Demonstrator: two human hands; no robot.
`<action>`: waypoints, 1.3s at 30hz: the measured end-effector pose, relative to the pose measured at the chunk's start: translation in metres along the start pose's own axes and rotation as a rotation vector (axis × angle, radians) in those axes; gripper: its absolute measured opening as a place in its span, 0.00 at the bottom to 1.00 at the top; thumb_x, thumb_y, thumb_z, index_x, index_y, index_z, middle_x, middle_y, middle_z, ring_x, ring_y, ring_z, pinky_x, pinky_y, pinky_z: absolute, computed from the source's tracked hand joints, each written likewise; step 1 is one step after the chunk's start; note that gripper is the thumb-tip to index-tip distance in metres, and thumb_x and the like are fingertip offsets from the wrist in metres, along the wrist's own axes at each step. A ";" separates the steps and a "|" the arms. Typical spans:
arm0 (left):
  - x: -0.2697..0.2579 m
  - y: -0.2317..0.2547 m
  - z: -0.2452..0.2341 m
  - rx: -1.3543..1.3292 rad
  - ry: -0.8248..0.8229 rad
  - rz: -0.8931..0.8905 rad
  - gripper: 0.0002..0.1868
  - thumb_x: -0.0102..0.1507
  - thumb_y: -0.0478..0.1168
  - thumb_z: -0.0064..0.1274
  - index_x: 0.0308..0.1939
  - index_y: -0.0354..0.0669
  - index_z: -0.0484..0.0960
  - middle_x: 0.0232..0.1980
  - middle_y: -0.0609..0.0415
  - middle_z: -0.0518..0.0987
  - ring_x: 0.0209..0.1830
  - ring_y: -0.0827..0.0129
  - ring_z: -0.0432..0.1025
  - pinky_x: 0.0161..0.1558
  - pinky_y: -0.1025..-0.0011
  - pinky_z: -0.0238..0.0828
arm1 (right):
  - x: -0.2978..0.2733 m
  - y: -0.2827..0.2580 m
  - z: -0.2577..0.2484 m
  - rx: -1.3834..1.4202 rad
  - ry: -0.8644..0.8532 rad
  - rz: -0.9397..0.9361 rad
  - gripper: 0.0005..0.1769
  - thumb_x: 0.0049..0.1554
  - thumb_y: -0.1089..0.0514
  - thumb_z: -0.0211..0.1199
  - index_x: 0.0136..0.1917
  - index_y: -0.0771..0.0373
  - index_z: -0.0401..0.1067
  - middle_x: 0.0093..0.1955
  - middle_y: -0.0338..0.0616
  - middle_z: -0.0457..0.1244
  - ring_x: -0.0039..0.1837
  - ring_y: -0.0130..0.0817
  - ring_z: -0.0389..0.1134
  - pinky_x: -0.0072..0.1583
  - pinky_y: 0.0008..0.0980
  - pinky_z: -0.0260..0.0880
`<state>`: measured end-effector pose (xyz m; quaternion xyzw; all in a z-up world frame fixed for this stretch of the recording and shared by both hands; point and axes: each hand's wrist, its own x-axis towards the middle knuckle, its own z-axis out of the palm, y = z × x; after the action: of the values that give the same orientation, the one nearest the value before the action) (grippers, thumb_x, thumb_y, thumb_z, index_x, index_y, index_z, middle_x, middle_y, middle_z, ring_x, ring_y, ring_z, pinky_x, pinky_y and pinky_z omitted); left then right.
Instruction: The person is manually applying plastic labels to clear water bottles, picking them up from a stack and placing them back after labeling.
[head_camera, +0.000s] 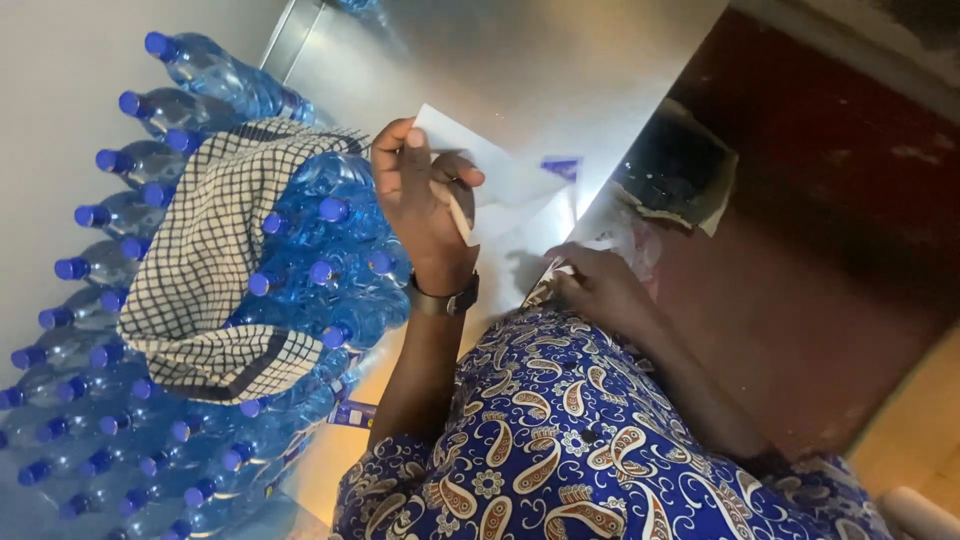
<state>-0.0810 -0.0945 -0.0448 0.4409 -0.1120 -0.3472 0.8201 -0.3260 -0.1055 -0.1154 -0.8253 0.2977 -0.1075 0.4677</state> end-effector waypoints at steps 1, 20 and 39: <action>-0.002 -0.004 0.002 0.012 0.052 0.021 0.08 0.80 0.41 0.46 0.62 0.46 0.72 0.35 0.36 0.83 0.17 0.59 0.78 0.17 0.83 0.62 | -0.001 -0.007 -0.007 0.037 0.048 0.071 0.25 0.65 0.50 0.66 0.74 0.56 0.75 0.53 0.58 0.75 0.58 0.66 0.75 0.59 0.60 0.76; -0.008 0.012 0.009 0.071 -0.079 0.142 0.11 0.78 0.41 0.51 0.61 0.41 0.71 0.51 0.33 0.85 0.49 0.45 0.87 0.23 0.73 0.81 | -0.029 0.201 0.073 0.170 0.490 0.428 0.12 0.69 0.59 0.60 0.61 0.50 0.82 0.51 0.50 0.73 0.51 0.50 0.74 0.58 0.48 0.75; -0.031 -0.130 -0.013 1.109 -0.762 0.495 0.26 0.67 0.36 0.65 0.66 0.36 0.72 0.66 0.37 0.75 0.75 0.40 0.71 0.74 0.47 0.74 | 0.053 0.075 -0.016 1.153 0.403 0.274 0.26 0.68 0.40 0.64 0.69 0.58 0.67 0.63 0.48 0.69 0.63 0.43 0.76 0.59 0.44 0.81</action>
<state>-0.1580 -0.1137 -0.1526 0.6025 -0.6475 -0.1726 0.4336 -0.3207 -0.1770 -0.1749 -0.3580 0.3773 -0.3433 0.7821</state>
